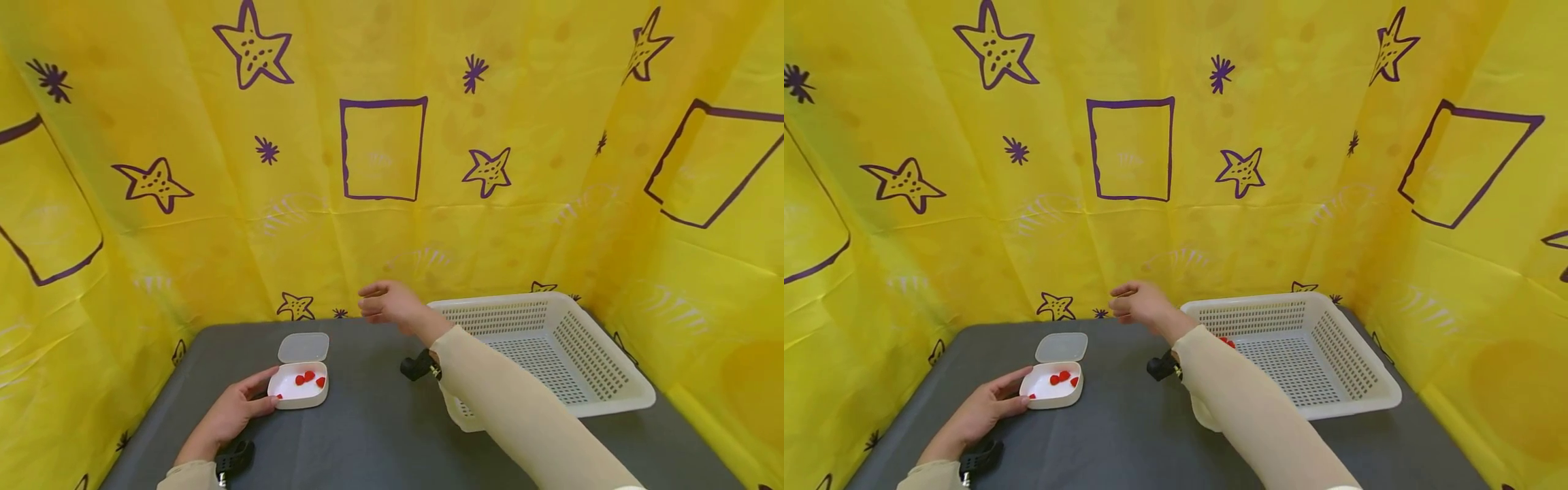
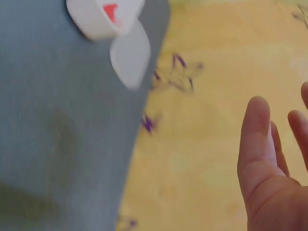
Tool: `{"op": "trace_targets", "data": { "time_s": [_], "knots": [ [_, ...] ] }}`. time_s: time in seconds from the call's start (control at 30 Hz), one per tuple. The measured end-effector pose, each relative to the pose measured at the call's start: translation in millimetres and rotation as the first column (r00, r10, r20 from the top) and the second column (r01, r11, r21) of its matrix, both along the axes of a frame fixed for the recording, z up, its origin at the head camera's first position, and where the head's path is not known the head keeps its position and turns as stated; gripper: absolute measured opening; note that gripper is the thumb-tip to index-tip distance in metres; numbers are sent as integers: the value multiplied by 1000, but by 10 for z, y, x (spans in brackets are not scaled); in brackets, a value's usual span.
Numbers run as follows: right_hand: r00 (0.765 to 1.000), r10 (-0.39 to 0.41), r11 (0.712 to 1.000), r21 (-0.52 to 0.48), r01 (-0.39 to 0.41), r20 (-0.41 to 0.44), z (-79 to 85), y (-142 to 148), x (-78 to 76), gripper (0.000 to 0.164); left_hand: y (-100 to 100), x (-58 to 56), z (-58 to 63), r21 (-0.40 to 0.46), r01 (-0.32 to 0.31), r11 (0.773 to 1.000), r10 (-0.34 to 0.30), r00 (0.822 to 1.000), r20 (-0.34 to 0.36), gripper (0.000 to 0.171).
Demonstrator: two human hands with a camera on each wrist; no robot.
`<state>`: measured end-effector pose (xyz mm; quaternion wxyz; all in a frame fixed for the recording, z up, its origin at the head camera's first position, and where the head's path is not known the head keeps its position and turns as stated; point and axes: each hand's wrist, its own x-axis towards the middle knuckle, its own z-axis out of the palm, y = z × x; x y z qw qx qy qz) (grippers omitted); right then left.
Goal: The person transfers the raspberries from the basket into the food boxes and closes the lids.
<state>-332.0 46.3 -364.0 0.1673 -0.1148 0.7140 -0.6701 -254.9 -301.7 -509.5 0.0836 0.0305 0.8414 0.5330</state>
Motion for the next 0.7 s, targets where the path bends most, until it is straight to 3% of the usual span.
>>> {"op": "trace_targets", "data": {
  "time_s": [0.2,0.43,0.7],
  "knots": [
    [1000,-17,999,-32,17,0,131,591,-111,43,-6,-3,-27,-10,-6,1000,6,1000,10,70],
    [998,54,998,-38,-55,-32,185,1311,-135,53,-24,-2,-54,-5,-12,1000,12,1000,9,71],
    [999,34,996,81,-34,1,-33,2047,-71,55,-11,-9,-33,-6,-9,1000,9,1000,9,71]
  ]
}}
